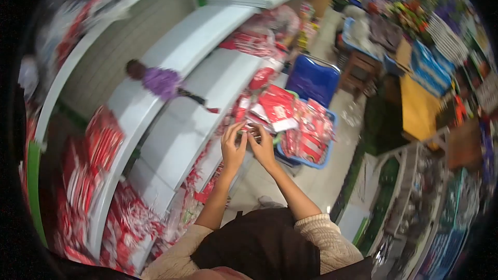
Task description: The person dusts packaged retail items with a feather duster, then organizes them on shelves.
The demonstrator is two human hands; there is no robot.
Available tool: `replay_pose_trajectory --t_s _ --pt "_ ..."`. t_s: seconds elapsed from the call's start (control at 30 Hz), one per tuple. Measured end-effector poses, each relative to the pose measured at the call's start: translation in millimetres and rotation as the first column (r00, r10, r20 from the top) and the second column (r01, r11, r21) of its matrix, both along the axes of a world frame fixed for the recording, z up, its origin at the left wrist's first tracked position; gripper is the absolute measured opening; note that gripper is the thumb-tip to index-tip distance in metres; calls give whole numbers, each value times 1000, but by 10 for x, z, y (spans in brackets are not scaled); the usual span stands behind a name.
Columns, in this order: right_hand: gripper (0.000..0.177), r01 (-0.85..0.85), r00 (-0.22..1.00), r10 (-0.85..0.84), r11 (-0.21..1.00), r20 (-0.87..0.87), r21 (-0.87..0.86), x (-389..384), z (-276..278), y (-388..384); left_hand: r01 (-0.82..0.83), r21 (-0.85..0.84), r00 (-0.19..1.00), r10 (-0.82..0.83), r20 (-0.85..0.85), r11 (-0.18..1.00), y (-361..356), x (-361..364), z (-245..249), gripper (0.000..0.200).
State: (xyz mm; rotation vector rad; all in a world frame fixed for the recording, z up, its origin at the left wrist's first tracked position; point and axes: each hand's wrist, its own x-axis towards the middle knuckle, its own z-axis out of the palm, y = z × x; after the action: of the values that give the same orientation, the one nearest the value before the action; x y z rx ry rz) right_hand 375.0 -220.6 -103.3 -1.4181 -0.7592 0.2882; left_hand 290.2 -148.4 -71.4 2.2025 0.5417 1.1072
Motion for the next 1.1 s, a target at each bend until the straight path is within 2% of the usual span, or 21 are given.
replay_pose_trajectory --t_s 0.17,0.27,0.3,0.37,0.47,0.5,0.6,0.63,0.73,0.8,0.83,0.93,0.97,1.07,1.1 --pt "28 245 960 -263 955 -98 -166 444 -690 -678 239 -87 964 -247 -99 967 -378 525 -478 29" --pt "25 345 921 -381 897 -87 -276 616 -1143 -1079 341 -148 911 -365 -191 928 -578 765 -850 30" --pt "23 346 910 -403 868 -96 -356 654 -1287 -1211 363 -168 890 -394 -229 917 -649 827 -956 30" --pt "24 328 890 -424 850 -166 -411 713 -1713 -1453 400 -208 839 -447 -309 893 -775 901 -1183 31" --pt "24 316 844 -466 832 -266 -455 723 -2148 -1678 424 -428 743 -577 -340 798 -861 1020 -1678 34" --pt "24 293 827 -477 817 -297 -496 734 -2328 -1779 419 -473 667 -616 -419 775 -843 1116 -2023 42" --pt "21 264 813 -491 790 -313 -553 751 -2656 -1863 386 -502 647 -615 -451 774 -817 1251 -2463 50" --pt "21 263 818 -493 779 -296 -570 789 -2721 -1861 434 -489 643 -640 -421 757 -786 1309 -2602 60" --pt "21 278 844 -494 735 -208 -619 933 -2858 -1766 441 -522 772 -605 -194 730 -793 1482 -2961 67" --pt "21 323 865 -491 704 -105 -632 1047 -2943 -1680 338 -667 810 -566 -152 664 -795 1612 -3189 73" --pt "23 296 854 -499 700 -149 -650 1106 -2972 -1633 284 -734 831 -540 -132 617 -813 1692 -3294 76" --pt "27 379 847 -521 733 -108 -565 1249 -3092 -1439 236 -860 774 -622 -114 452 -759 1952 -3509 79" --pt "30 378 842 -523 744 -128 -551 1278 -3141 -1364 212 -789 794 -573 -205 576 -796 2029 -3527 76" --pt "37 373 833 -525 767 -176 -522 1339 -3243 -1214 153 -703 762 -536 -363 695 -812 2172 -3533 58" --pt "38 366 831 -523 770 -189 -522 1343 -3177 -1183 128 -723 759 -536 -369 679 -830 2201 -3475 49"
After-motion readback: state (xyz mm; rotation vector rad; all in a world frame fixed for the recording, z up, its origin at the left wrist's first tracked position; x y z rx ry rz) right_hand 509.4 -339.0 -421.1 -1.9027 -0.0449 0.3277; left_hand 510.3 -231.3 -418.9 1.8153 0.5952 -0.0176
